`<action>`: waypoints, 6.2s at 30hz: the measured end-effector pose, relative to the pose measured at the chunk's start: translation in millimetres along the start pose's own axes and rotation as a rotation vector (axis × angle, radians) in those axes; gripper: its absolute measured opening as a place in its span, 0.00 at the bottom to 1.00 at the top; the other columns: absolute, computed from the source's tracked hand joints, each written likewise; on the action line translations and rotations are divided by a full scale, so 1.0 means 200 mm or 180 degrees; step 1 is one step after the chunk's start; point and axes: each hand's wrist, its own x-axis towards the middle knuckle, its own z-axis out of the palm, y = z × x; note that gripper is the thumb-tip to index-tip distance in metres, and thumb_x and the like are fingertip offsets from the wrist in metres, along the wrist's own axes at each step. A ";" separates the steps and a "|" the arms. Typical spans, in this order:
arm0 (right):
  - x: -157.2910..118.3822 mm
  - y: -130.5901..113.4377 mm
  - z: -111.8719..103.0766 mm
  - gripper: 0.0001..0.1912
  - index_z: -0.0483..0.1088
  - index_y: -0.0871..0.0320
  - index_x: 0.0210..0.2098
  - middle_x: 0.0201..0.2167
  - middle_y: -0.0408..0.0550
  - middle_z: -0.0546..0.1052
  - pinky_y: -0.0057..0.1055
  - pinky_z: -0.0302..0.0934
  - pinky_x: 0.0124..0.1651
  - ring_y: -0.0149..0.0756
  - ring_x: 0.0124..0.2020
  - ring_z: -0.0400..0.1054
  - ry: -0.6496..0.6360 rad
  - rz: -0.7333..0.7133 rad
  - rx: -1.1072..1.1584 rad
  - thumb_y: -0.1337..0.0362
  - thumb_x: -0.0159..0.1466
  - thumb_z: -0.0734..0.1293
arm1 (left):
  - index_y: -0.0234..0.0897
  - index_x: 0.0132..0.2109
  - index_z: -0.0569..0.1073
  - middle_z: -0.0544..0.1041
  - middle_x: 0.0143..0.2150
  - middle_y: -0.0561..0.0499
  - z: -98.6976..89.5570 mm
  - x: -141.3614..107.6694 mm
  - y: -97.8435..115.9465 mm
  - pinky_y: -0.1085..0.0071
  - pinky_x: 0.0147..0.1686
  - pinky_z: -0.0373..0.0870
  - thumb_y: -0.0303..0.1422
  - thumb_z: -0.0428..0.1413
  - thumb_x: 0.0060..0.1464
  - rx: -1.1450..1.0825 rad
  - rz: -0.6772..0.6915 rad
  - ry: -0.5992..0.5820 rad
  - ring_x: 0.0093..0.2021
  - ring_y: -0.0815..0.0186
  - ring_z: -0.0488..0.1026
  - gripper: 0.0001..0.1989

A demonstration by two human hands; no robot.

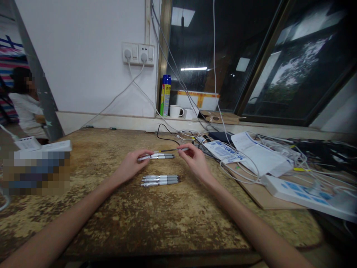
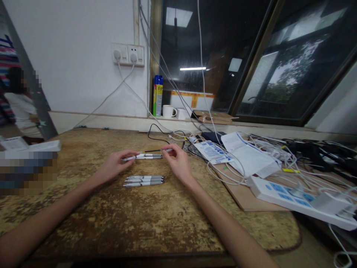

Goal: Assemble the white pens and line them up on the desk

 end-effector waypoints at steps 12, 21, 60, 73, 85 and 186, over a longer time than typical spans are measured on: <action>0.01 0.03 0.00 0.15 0.76 0.56 0.40 0.36 0.50 0.80 0.35 0.64 0.41 0.41 0.34 0.73 -0.0027 0.0124 0.0002 0.51 0.66 0.67 | 0.40 0.54 0.78 0.81 0.53 0.47 0.00 0.00 -0.01 0.58 0.56 0.71 0.40 0.50 0.65 -0.0107 -0.0098 0.0106 0.52 0.55 0.77 0.17; 0.00 0.03 -0.01 0.21 0.76 0.56 0.30 0.25 0.46 0.76 0.32 0.61 0.37 0.38 0.28 0.69 -0.0105 0.0250 -0.0110 0.48 0.69 0.63 | 0.39 0.53 0.76 0.80 0.51 0.46 0.00 0.01 -0.01 0.59 0.56 0.71 0.40 0.51 0.65 -0.0455 -0.0254 0.0055 0.51 0.56 0.77 0.16; 0.01 0.08 0.04 0.12 0.74 0.57 0.43 0.35 0.47 0.79 0.37 0.65 0.49 0.40 0.39 0.75 -0.0197 0.0456 0.0494 0.58 0.65 0.66 | 0.37 0.53 0.80 0.82 0.52 0.45 0.01 0.02 0.03 0.60 0.55 0.70 0.46 0.59 0.59 -0.0926 -0.0412 -0.0218 0.51 0.53 0.78 0.21; 0.01 0.02 0.04 0.13 0.73 0.56 0.43 0.33 0.47 0.80 0.39 0.67 0.51 0.41 0.39 0.76 -0.0099 0.0569 0.0763 0.56 0.62 0.67 | 0.37 0.53 0.80 0.82 0.53 0.45 0.01 0.02 0.03 0.60 0.57 0.70 0.47 0.59 0.59 -0.1012 -0.0405 -0.0220 0.52 0.52 0.78 0.22; 0.01 0.01 0.04 0.12 0.72 0.56 0.43 0.34 0.47 0.80 0.37 0.66 0.50 0.40 0.39 0.75 -0.0163 0.0583 0.0718 0.57 0.63 0.67 | 0.37 0.53 0.81 0.82 0.53 0.45 0.00 0.02 0.07 0.60 0.56 0.71 0.47 0.59 0.59 -0.0967 -0.0473 -0.0231 0.52 0.53 0.78 0.22; -0.07 -0.09 0.08 0.16 0.71 0.56 0.42 0.28 0.43 0.77 0.30 0.57 0.34 0.34 0.30 0.67 -0.1617 0.0499 0.0815 0.49 0.70 0.63 | 0.35 0.43 0.76 0.83 0.45 0.45 0.07 0.02 0.09 0.65 0.47 0.76 0.41 0.70 0.48 -0.2679 -0.1237 0.0484 0.43 0.61 0.80 0.20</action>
